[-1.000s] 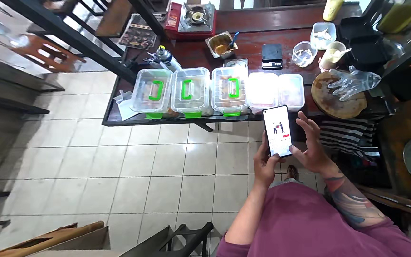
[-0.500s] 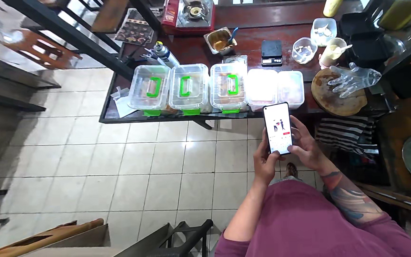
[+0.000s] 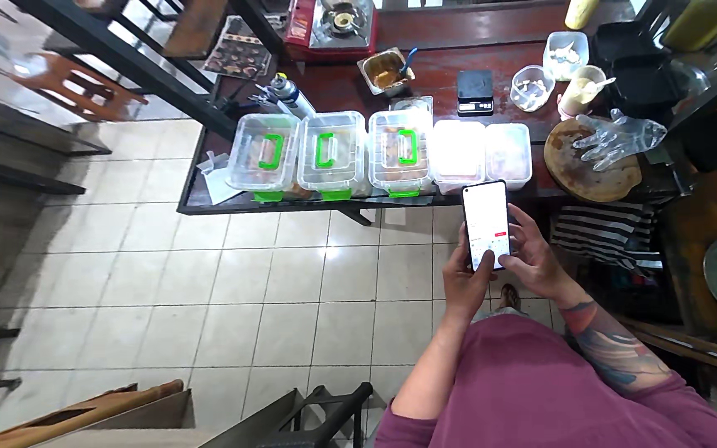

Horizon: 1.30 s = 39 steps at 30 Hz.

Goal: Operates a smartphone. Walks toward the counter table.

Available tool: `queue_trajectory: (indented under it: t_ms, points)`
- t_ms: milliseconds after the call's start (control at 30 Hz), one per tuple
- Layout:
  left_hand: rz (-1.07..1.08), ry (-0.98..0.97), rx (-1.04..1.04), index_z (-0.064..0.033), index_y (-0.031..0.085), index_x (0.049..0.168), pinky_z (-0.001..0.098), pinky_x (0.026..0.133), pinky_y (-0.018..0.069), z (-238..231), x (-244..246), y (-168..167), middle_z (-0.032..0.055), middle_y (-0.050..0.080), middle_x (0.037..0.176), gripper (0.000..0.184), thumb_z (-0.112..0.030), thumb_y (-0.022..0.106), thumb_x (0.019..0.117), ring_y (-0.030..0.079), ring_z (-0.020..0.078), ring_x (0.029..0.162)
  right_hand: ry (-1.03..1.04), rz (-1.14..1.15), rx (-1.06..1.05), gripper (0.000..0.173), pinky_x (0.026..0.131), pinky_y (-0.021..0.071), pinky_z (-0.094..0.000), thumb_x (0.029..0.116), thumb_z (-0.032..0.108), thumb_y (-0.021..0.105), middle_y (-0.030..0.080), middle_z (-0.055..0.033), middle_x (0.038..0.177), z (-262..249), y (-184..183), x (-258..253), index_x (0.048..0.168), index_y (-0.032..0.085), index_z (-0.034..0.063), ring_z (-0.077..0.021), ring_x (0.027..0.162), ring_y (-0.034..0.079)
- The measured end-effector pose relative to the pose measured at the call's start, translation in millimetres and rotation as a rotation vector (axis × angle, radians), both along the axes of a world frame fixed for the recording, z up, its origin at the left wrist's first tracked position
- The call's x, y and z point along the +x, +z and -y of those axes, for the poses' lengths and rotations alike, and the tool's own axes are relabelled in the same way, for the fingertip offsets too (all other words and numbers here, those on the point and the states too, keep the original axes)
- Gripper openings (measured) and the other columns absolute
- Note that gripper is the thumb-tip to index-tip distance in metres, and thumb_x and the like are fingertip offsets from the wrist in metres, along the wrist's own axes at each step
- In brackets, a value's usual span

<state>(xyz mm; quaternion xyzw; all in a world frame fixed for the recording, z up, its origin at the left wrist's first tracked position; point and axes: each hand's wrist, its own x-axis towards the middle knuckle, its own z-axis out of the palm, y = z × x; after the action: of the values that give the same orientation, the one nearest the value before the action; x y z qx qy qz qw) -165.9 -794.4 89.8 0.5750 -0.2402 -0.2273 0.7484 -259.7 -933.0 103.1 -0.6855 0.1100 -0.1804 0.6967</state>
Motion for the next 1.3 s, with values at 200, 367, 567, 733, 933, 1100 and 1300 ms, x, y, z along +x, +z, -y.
queue_trajectory:
  t_ms: [200, 367, 567, 733, 933, 1100, 1300]
  points:
    - [0.03, -0.072, -0.059, -0.01, 0.037, 0.159, 0.04, 0.062, 0.0649, -4.4, 3.6, -7.7, 0.0162, 0.067, 0.128, 0.062, -0.004, 0.055, 0.099, 0.074, 0.026, 0.085, -0.063, -0.043, -0.192, 0.074, 0.101, 0.0584, -0.0434, 0.0986, 0.019, 0.06, 0.05, -0.0072, 0.153, 6.7, -0.5, -1.4, 0.163, 0.023, 0.019, -0.0221, 0.128, 0.061]
    - [0.029, -0.114, -0.089, -0.0097, 0.034, 0.16, 0.0407, 0.064, 0.0648, -6.8, 4.7, -11.1, 0.0165, 0.064, 0.132, 0.065, -0.007, 0.052, 0.0978, 0.074, 0.0253, 0.088, -0.179, -0.033, -0.547, 0.06, 0.118, 0.0404, -0.0487, 0.1035, 0.034, 0.054, 0.035, -0.0026, 0.164, 14.5, 4.8, -3.9, 0.159, 0.036, 0.018, -0.0222, 0.149, 0.036]
    - [0.026, -0.137, -0.098, -0.01, 0.032, 0.161, 0.0403, 0.067, 0.0648, -8.3, 3.8, -11.1, 0.0161, 0.063, 0.133, 0.068, -0.009, 0.054, 0.0964, 0.073, 0.0246, 0.09, -0.231, 0.014, -0.887, 0.04, 0.124, 0.0199, -0.0583, 0.1029, 0.033, 0.055, 0.037, -0.0056, 0.164, 12.8, 9.7, -4.4, 0.14, 0.063, 0.0202, -0.0329, 0.155, 0.021]
    - [0.032, -0.136, -0.084, -0.0103, 0.032, 0.16, 0.0398, 0.068, 0.0646, -8.5, 2.7, -11.2, 0.0151, 0.063, 0.135, 0.07, -0.008, 0.054, 0.094, 0.073, 0.0232, 0.091, -0.218, 0.028, -0.974, 0.036, 0.124, 0.0162, -0.059, 0.1046, 0.032, 0.053, 0.036, -0.0052, 0.165, 6.6, 10.5, -3.3, 0.137, 0.067, 0.0247, -0.0336, 0.156, 0.017]
    - [0.043, -0.127, -0.063, -0.0099, 0.032, 0.16, 0.0392, 0.069, 0.0648, -10.9, 1.1, -10.1, 0.0144, 0.063, 0.135, 0.07, -0.009, 0.054, 0.0932, 0.073, 0.0221, 0.089, -0.202, 0.035, -1.039, 0.033, 0.122, 0.0146, -0.0621, 0.1043, 0.033, 0.053, 0.035, -0.0055, 0.165, 3.6, 11.9, -2.9, 0.132, 0.07, 0.0276, -0.0372, 0.156, 0.016]
    - [0.04, -0.128, -0.073, -0.009, 0.032, 0.161, 0.0399, 0.069, 0.0646, -12.4, 0.5, -10.9, 0.0152, 0.063, 0.134, 0.071, -0.008, 0.053, 0.0934, 0.073, 0.023, 0.089, -0.192, 0.011, -1.088, 0.034, 0.122, 0.0136, -0.0627, 0.1046, 0.034, 0.052, 0.036, -0.0047, 0.165, 1.4, 15.8, -0.6, 0.133, 0.07, 0.0284, -0.0376, 0.155, 0.017]
    - [0.036, -0.127, -0.083, -0.0096, 0.032, 0.161, 0.0401, 0.07, 0.0649, -14.1, 0.1, -11.2, 0.0147, 0.063, 0.135, 0.07, -0.01, 0.055, 0.0937, 0.073, 0.0232, 0.093, -0.216, 0.026, -0.971, 0.039, 0.123, 0.0134, -0.0625, 0.104, 0.034, 0.052, 0.034, -0.0051, 0.166, 0.5, 14.9, -2.0, 0.14, 0.064, 0.0267, -0.0347, 0.156, 0.015]
